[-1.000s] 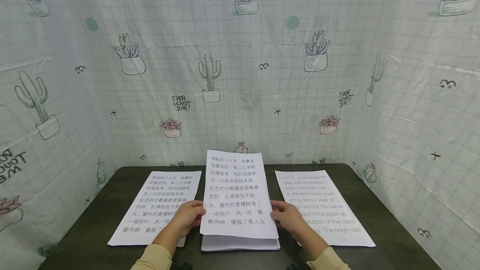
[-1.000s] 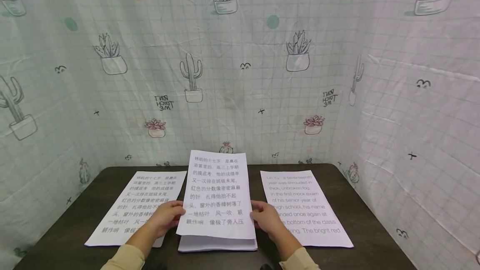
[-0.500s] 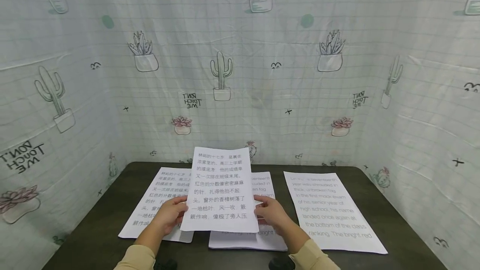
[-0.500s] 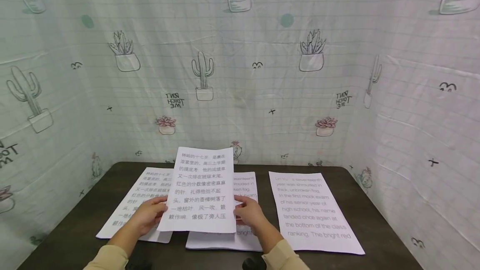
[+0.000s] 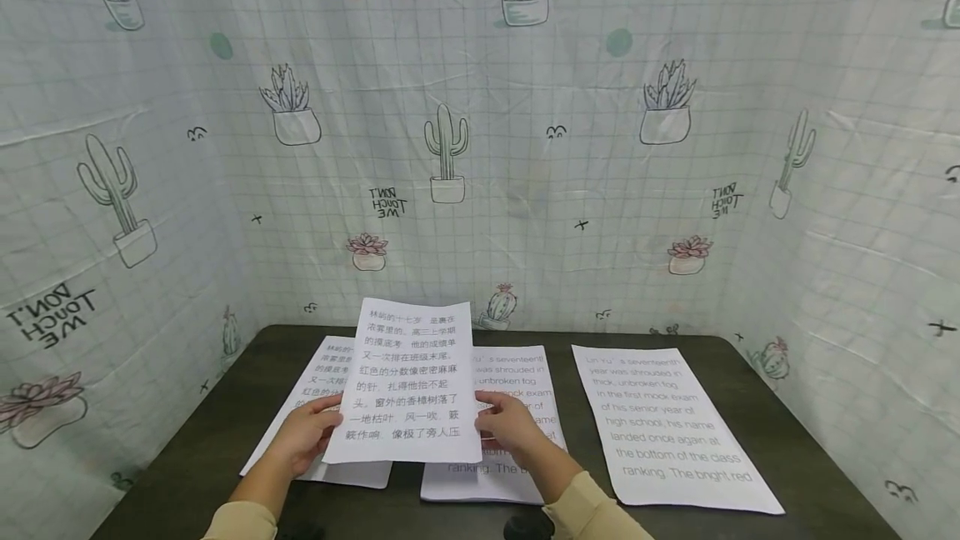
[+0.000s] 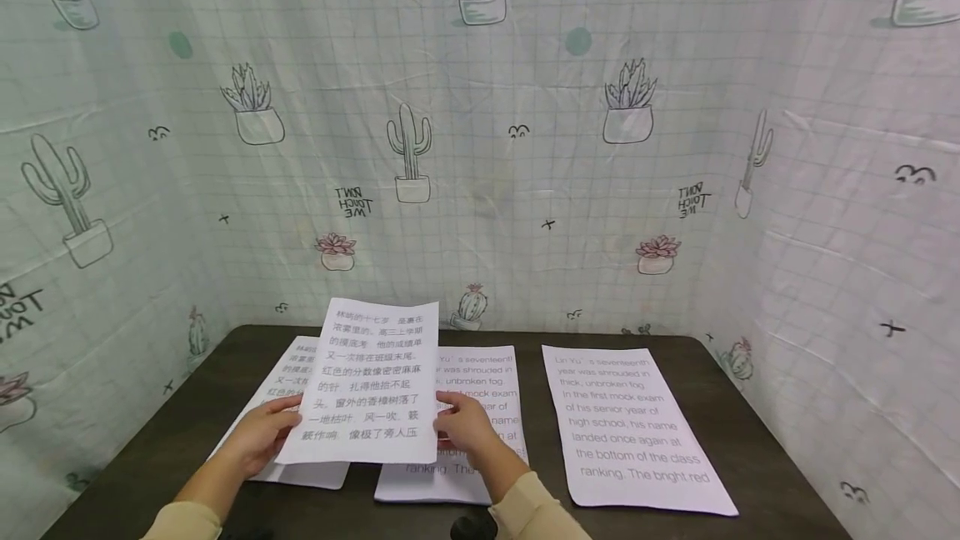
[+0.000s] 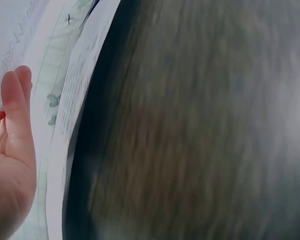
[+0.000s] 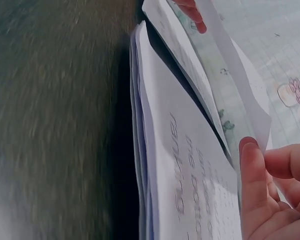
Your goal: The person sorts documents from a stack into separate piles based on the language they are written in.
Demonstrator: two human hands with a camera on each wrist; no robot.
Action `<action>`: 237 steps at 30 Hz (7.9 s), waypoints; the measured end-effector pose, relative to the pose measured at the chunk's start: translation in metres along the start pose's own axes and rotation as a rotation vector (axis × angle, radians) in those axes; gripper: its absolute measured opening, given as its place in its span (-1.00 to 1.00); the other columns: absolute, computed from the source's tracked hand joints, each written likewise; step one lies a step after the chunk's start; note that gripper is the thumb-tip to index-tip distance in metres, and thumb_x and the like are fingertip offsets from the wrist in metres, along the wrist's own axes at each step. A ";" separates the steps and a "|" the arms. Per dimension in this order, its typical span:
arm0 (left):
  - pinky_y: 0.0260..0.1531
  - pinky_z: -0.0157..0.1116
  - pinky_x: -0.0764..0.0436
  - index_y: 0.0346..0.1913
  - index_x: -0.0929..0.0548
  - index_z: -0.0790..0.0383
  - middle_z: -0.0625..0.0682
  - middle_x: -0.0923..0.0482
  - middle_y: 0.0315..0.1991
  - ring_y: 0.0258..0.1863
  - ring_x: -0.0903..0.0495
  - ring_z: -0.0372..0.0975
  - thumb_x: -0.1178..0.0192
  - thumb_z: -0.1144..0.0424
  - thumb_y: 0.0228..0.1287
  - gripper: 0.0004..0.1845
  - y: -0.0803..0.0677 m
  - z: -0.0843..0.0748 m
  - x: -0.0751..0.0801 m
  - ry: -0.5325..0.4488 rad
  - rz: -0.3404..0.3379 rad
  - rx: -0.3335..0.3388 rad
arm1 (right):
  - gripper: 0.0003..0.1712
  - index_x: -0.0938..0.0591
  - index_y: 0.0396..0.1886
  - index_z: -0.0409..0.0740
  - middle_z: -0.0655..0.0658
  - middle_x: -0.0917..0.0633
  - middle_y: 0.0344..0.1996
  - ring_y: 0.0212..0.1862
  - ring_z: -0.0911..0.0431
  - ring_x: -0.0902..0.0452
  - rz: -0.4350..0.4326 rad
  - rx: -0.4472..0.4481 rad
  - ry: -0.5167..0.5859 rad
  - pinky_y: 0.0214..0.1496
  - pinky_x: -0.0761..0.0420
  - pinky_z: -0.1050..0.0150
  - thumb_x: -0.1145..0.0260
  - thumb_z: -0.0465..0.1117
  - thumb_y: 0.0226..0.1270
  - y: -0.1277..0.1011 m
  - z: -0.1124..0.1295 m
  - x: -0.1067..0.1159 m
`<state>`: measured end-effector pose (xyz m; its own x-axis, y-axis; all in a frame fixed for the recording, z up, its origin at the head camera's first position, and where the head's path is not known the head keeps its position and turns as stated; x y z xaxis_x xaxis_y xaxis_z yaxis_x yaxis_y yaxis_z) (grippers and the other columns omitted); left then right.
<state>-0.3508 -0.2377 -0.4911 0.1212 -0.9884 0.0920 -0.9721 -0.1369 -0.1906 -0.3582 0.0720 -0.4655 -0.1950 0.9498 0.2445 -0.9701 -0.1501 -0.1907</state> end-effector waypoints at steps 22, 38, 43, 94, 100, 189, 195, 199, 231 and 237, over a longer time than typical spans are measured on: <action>-0.33 -0.25 -0.70 0.40 -0.28 0.44 0.18 -0.66 -0.08 -0.34 -0.67 -0.26 0.03 0.39 0.42 -0.48 -0.004 0.011 0.066 0.070 -0.099 0.078 | -0.31 -0.47 0.31 -0.29 -0.17 -0.58 -0.28 -0.37 0.10 -0.61 0.058 -0.002 0.053 -0.34 -0.72 0.27 -0.23 -0.52 0.08 0.008 0.014 -0.071; -0.40 -0.30 -0.66 0.34 -0.34 0.51 0.06 -0.68 -0.22 -0.41 -0.63 -0.29 0.00 0.40 0.38 -0.50 -0.006 0.014 0.090 0.154 -0.168 0.067 | -0.34 -0.50 0.28 -0.31 -0.12 -0.60 -0.35 -0.43 0.14 -0.59 0.088 -0.009 0.029 -0.36 -0.73 0.27 -0.23 -0.55 0.08 0.008 0.020 -0.097; -0.39 -0.28 -0.67 0.34 -0.33 0.54 0.10 -0.68 -0.19 -0.40 -0.64 -0.28 0.01 0.42 0.37 -0.50 -0.008 0.015 0.090 0.155 -0.152 0.074 | -0.35 -0.47 0.29 -0.34 -0.14 -0.59 -0.34 -0.41 0.12 -0.59 0.102 -0.016 0.027 -0.34 -0.73 0.25 -0.24 -0.54 0.12 0.007 0.019 -0.100; 0.16 -0.07 -0.60 0.36 -0.31 0.51 0.43 -0.33 0.34 0.32 -0.40 0.16 -0.08 0.36 0.36 -0.45 -0.014 -0.021 -0.001 0.169 0.000 -0.081 | -0.32 -0.39 0.37 -0.30 -0.24 -0.65 -0.06 -0.13 0.03 -0.67 0.088 0.030 -0.126 -0.13 -0.74 0.17 -0.29 -0.34 0.21 0.011 0.012 -0.001; 0.13 -0.09 -0.62 0.35 -0.34 0.48 0.42 -0.37 0.32 0.28 -0.44 0.16 -0.11 0.36 0.32 -0.44 -0.014 -0.025 -0.025 0.154 0.032 -0.084 | -0.30 -0.37 0.38 -0.30 -0.28 -0.64 -0.01 -0.12 0.05 -0.65 0.061 0.034 -0.149 -0.11 -0.73 0.16 -0.28 -0.33 0.21 0.007 0.011 0.017; -0.49 -0.30 -0.67 0.00 -0.58 0.53 0.07 -0.64 -0.50 -0.57 -0.60 -0.26 -0.26 0.48 -0.07 -0.55 -0.038 -0.016 -0.121 0.392 0.069 -0.158 | -0.41 -0.52 0.21 -0.42 -0.12 -0.58 -0.33 -0.29 0.10 -0.50 -0.159 -0.049 -0.234 -0.36 -0.65 0.19 -0.32 -0.45 0.10 -0.059 -0.054 0.104; -0.55 -0.30 -0.62 -0.08 -0.60 0.52 0.09 -0.67 -0.52 -0.61 -0.62 -0.24 -0.34 0.44 -0.04 -0.61 -0.037 -0.017 -0.123 0.468 0.079 -0.162 | -0.40 -0.52 0.21 -0.42 -0.13 -0.59 -0.32 -0.28 0.10 -0.50 -0.161 -0.048 -0.225 -0.34 -0.67 0.16 -0.32 -0.46 0.09 -0.059 -0.056 0.104; -0.56 -0.32 -0.60 -0.15 -0.64 0.48 0.09 -0.67 -0.49 -0.61 -0.60 -0.24 -0.34 0.43 -0.02 -0.69 -0.037 -0.017 -0.122 0.475 0.059 -0.148 | -0.40 -0.51 0.21 -0.44 -0.14 -0.59 -0.30 -0.27 0.10 -0.51 -0.153 -0.046 -0.219 -0.32 -0.68 0.15 -0.32 -0.46 0.10 -0.058 -0.056 0.104; -0.39 -0.31 -0.69 0.01 -0.55 0.58 0.14 -0.61 -0.29 -0.40 -0.59 -0.26 -0.15 0.36 0.29 -0.67 -0.032 -0.008 -0.128 0.097 0.144 -0.060 | -0.41 -0.46 0.25 -0.47 -0.21 -0.65 -0.16 -0.21 0.09 -0.61 -0.142 -0.047 -0.165 -0.16 -0.72 0.05 -0.26 -0.36 0.20 -0.059 -0.060 0.109; -0.35 -0.35 -0.64 0.04 -0.54 0.54 0.10 -0.58 -0.27 -0.34 -0.54 -0.24 -0.15 0.32 0.32 -0.65 -0.030 -0.012 -0.132 0.051 0.147 -0.052 | -0.39 -0.43 0.29 -0.46 -0.18 -0.67 -0.20 -0.23 0.10 -0.63 -0.165 -0.028 -0.123 -0.18 -0.72 0.09 -0.23 -0.37 0.22 -0.058 -0.055 0.114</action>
<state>-0.3404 -0.1023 -0.4861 -0.0323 -0.9927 0.1166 -0.9878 0.0139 -0.1554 -0.3161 0.2046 -0.4789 -0.0518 0.9199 0.3887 -0.9863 0.0139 -0.1642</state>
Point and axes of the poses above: each hand's wrist, its own y-axis towards the middle knuckle, its own x-axis out of the back of the hand, z = x × y, the point moved 6 cm from there along y, towards the middle knuckle
